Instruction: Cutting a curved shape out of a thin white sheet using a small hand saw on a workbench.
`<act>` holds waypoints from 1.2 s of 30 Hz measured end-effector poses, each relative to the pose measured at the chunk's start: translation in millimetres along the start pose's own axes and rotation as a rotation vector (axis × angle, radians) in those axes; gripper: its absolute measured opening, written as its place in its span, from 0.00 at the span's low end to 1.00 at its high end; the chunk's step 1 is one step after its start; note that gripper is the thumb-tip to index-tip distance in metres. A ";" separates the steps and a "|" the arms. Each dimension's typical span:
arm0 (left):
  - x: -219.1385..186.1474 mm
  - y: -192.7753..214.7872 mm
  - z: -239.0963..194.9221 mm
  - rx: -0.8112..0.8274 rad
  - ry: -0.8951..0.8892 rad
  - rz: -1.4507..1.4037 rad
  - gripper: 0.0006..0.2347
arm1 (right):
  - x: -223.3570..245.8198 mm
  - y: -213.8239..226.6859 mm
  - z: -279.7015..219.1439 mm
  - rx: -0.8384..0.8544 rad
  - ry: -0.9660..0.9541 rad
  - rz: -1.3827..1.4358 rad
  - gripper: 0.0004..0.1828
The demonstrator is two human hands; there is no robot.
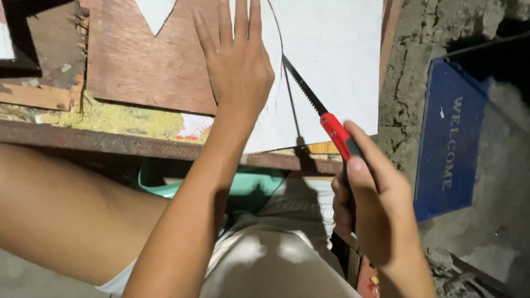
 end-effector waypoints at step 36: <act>-5.1 -7.6 4.4 -0.141 -0.022 0.047 0.24 | -31.8 -36.1 86.8 -0.084 -0.125 0.226 0.32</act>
Point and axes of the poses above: each hand's wrist, its own z-axis towards the middle knuckle, its own y-axis out of the back of the hand, x = y × z, the point moved 8 cm from there along z, towards the middle knuckle, and after that the axes turned 11 degrees about y, right-handed, at the moved point
